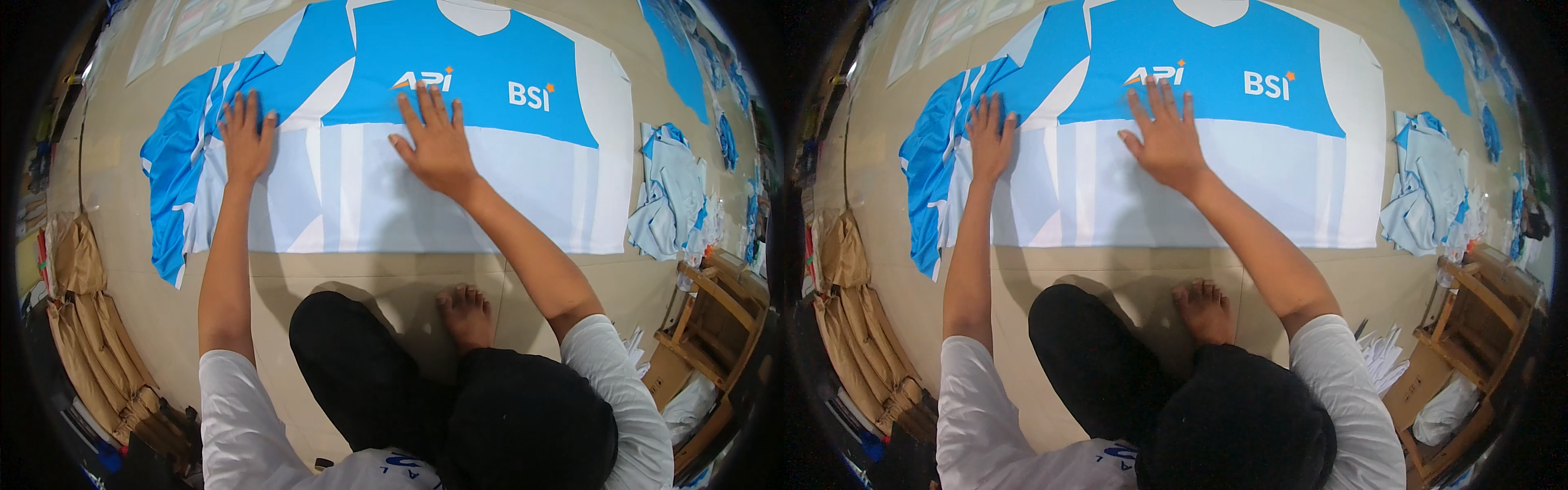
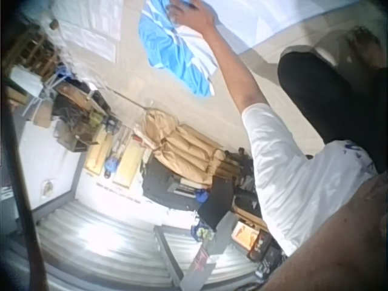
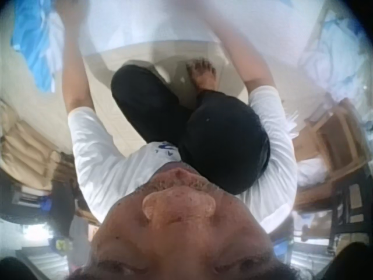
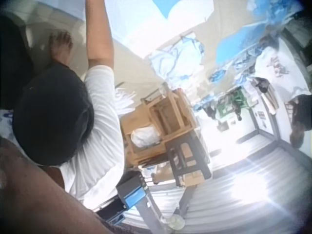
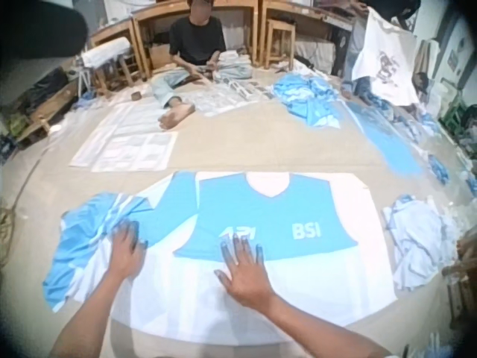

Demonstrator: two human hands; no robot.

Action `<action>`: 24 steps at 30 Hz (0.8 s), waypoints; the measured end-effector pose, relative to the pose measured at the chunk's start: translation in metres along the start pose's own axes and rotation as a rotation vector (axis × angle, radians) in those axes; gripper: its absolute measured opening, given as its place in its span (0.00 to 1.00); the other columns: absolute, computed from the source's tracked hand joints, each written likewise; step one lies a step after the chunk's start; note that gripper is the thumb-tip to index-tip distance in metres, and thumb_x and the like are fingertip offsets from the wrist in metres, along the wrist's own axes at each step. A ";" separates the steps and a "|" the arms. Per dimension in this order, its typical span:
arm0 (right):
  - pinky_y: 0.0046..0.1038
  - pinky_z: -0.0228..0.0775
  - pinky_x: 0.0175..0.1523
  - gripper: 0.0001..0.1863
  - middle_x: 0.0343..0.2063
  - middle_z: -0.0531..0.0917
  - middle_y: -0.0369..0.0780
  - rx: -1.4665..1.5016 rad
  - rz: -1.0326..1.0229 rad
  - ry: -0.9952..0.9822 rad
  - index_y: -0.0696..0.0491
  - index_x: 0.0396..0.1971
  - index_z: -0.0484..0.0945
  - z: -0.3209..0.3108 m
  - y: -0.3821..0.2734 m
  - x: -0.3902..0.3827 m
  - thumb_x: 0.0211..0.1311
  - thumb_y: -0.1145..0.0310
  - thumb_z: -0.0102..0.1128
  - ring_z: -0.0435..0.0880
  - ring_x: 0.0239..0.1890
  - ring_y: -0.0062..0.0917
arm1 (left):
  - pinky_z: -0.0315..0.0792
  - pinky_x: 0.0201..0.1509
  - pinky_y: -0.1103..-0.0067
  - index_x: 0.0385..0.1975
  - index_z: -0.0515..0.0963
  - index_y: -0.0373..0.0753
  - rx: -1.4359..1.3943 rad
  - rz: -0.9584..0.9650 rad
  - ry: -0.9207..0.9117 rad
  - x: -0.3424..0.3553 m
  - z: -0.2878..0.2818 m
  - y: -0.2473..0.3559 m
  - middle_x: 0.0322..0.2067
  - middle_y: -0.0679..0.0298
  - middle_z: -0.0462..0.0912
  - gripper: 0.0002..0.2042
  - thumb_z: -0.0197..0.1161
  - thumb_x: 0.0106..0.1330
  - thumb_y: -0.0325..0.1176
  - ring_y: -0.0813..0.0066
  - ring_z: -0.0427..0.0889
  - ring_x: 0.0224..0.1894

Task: The person sits on the floor and uses scissors to cut a large piece of blue and white fabric. They unfold the fabric, smooth it out, and then carefully cut along the edges to shape it.

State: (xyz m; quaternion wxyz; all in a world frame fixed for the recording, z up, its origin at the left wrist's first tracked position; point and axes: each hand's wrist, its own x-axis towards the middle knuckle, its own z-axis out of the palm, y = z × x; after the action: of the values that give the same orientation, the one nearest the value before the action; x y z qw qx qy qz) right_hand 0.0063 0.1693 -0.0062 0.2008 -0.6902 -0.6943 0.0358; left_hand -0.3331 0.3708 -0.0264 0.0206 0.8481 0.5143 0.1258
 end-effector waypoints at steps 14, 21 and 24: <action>0.67 0.37 0.82 0.43 0.83 0.55 0.51 -0.346 0.258 0.009 0.46 0.83 0.57 -0.012 0.212 0.080 0.81 0.33 0.38 0.49 0.85 0.50 | 0.43 0.85 0.46 0.83 0.60 0.57 -0.018 0.304 0.094 0.130 0.069 0.072 0.83 0.54 0.56 0.31 0.43 0.84 0.58 0.44 0.51 0.84; 0.59 0.48 0.83 0.42 0.81 0.57 0.58 -0.339 0.353 -0.109 0.55 0.81 0.57 -0.044 0.224 0.096 0.79 0.45 0.54 0.57 0.82 0.55 | 0.47 0.84 0.48 0.79 0.65 0.41 -0.004 0.217 -0.050 0.155 0.046 0.074 0.81 0.41 0.57 0.32 0.54 0.80 0.48 0.35 0.54 0.82; 0.62 0.37 0.84 0.43 0.83 0.51 0.57 -0.272 0.382 -0.135 0.54 0.82 0.56 -0.051 0.240 0.104 0.80 0.41 0.47 0.45 0.85 0.54 | 0.48 0.85 0.50 0.79 0.65 0.40 0.036 0.247 -0.039 0.168 0.045 0.069 0.79 0.39 0.59 0.31 0.54 0.80 0.48 0.35 0.56 0.81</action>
State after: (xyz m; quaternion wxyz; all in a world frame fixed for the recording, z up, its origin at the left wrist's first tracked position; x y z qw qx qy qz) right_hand 0.2527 0.2698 -0.0141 0.0488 -0.8257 -0.5615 0.0255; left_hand -0.1885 0.4899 -0.0259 -0.0003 0.9075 0.4075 0.1014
